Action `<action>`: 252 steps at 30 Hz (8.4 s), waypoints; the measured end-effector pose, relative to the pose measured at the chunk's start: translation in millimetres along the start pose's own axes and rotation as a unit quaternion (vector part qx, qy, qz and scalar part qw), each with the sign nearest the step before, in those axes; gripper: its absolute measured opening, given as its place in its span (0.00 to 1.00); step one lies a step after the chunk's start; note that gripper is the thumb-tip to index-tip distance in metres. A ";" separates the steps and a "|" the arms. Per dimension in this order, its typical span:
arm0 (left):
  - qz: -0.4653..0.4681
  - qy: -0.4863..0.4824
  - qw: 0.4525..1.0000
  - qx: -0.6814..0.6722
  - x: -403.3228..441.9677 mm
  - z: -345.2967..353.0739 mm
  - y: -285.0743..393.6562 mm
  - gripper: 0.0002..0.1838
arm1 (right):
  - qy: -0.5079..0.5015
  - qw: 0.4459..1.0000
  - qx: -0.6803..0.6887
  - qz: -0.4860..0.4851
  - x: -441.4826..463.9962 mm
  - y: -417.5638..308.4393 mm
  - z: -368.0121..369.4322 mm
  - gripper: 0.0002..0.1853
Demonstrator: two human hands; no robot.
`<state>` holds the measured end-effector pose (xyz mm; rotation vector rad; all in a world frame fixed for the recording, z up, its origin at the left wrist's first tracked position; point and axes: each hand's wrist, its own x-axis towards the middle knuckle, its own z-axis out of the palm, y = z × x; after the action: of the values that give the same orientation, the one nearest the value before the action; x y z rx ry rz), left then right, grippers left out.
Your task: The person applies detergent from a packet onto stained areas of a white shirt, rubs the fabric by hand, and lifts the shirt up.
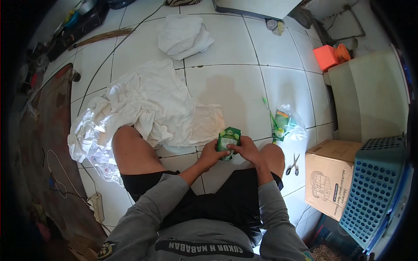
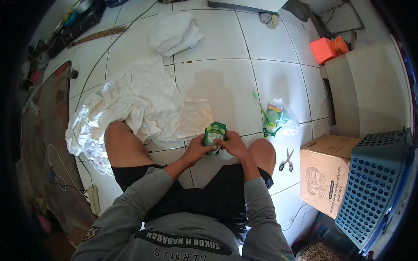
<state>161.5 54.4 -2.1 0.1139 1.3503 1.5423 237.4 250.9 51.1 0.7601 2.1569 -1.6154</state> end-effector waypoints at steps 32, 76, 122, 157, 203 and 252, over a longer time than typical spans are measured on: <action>-0.008 0.080 0.996 -0.034 23.1 -4.2 15.7 0.12 | 0.060 0.997 0.025 -0.043 40.4 1.6 10.5 0.13; -0.059 0.193 0.978 0.056 19.9 -9.6 -10.5 0.18 | 0.088 0.988 -0.113 -0.052 53.9 -10.2 25.0 0.18; 0.172 0.268 0.664 0.676 27.5 -69.2 19.0 0.44 | 0.240 0.946 -0.091 -0.198 179.2 -35.3 -96.5 0.30; 0.204 0.249 0.635 0.702 28.0 -68.6 16.9 0.41 | 0.081 0.862 -0.412 -0.284 68.0 7.7 -39.9 0.07; 0.202 0.101 0.617 0.754 71.6 -76.4 59.1 0.72 | 0.182 0.899 -0.311 -0.248 86.4 14.7 -56.8 0.10; 0.175 0.107 0.646 0.736 74.9 -74.7 63.5 0.86 | 0.008 0.860 -0.372 -0.348 96.1 -2.4 -57.7 0.12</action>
<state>40.1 68.7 -19.2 1.2854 2.5699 0.2822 161.8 325.9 16.0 -0.2843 2.9364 -0.8070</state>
